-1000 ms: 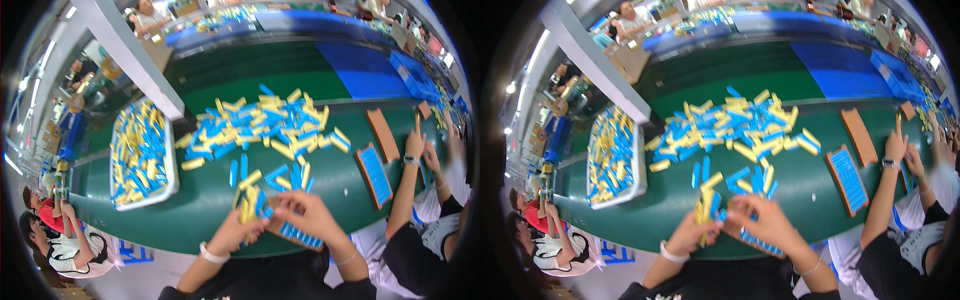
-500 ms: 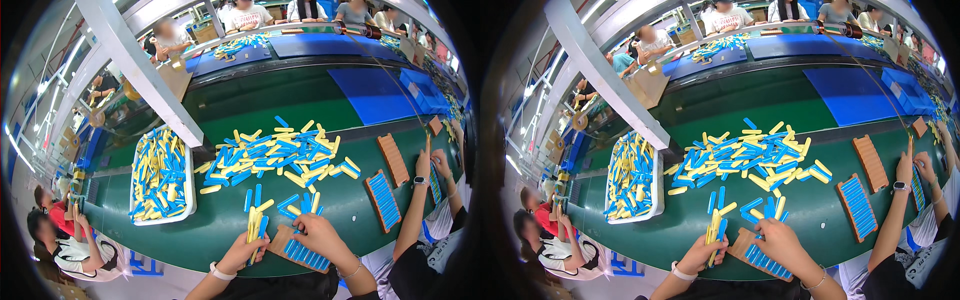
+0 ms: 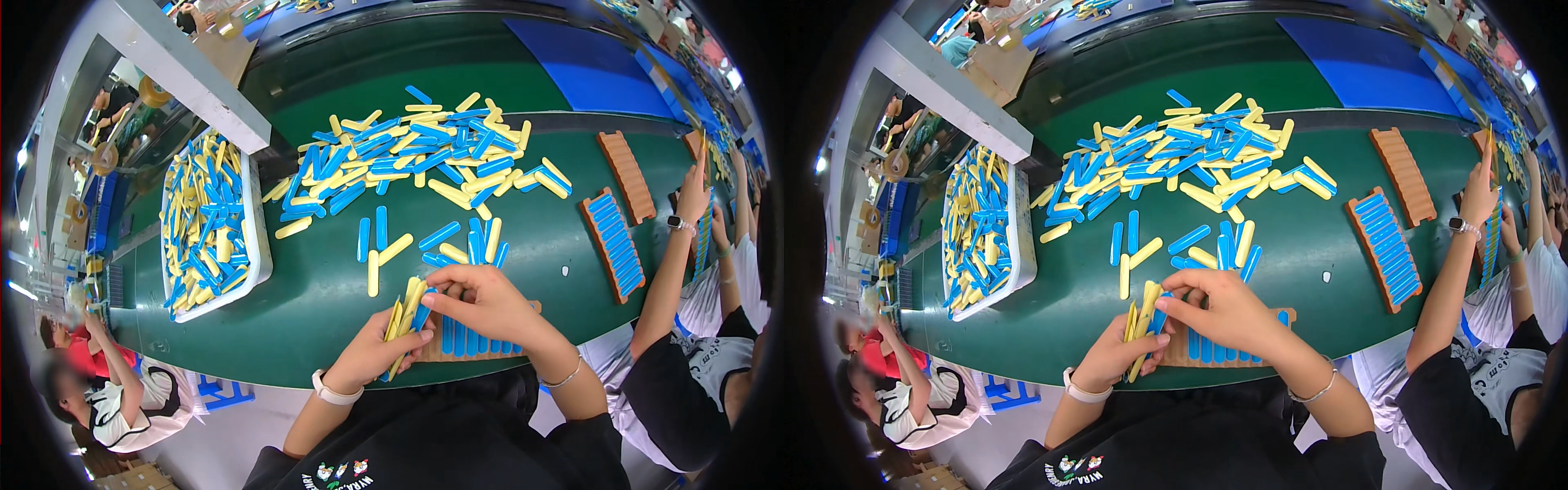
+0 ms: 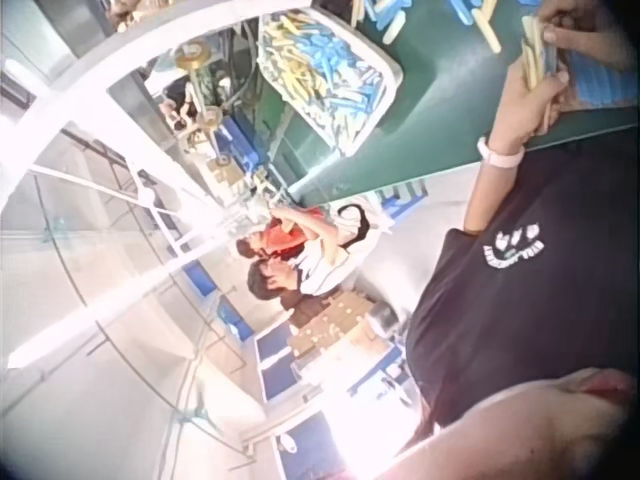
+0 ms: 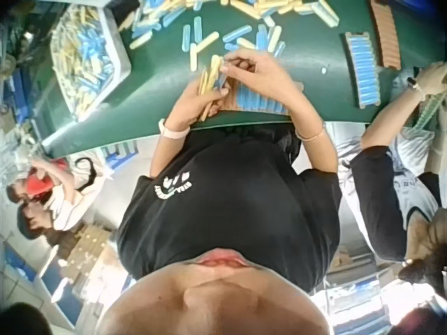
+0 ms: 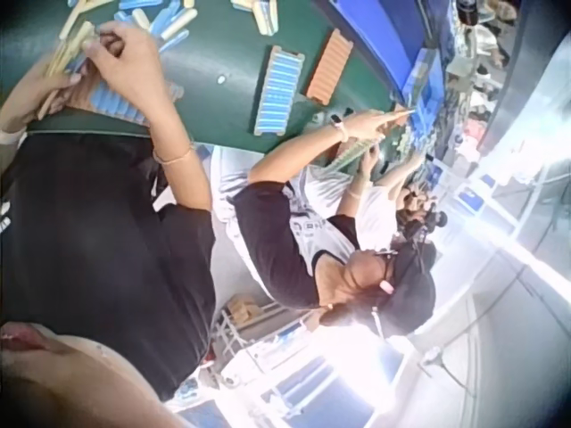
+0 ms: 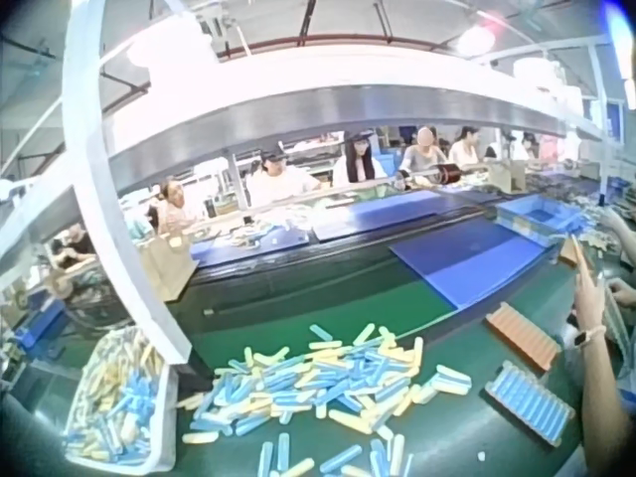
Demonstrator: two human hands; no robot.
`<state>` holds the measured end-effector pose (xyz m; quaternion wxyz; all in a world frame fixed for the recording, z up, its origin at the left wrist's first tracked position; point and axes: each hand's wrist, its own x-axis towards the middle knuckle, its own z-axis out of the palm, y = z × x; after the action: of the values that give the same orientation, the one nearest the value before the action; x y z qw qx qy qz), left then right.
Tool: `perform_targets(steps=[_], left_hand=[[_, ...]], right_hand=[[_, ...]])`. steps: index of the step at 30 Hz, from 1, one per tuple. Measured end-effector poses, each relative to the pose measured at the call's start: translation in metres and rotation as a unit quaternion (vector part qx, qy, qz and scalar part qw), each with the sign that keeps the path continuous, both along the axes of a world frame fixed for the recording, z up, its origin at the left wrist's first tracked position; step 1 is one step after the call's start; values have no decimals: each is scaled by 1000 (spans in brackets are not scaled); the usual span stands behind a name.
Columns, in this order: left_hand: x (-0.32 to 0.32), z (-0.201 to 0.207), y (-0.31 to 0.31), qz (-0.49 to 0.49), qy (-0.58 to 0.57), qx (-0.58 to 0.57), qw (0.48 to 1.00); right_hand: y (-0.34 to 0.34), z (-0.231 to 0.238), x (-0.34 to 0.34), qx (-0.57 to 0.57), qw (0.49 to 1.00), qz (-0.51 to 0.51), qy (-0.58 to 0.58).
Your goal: The person picks up plastic strips from a pile and places them into the slots of a mold by hand, then moves the mold along the workbench.
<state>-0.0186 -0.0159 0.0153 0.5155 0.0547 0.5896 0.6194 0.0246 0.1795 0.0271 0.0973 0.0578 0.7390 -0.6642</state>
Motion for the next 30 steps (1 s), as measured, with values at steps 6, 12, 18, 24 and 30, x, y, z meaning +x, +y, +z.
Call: perform_targets(steps=[6,12,18,24,30], left_hand=[[3,-12,-9,85,-16,0,996],[3,-5,-17,151,-34,13,988],[0,3,-20,128,-29,-18,991],[7,-5,-25,181,12,-55,982],[10,-8,-28,167,35,-84,982]], right_hand=[[-1,-4,-3,-5,999,-34,-32],[14,-3,-10,73,994,-77,17],[-2,-4,-13,-21,1000,-23,0],[11,5,-18,72,997,-2,1],[-7,-19,2,341,922,109,149]])
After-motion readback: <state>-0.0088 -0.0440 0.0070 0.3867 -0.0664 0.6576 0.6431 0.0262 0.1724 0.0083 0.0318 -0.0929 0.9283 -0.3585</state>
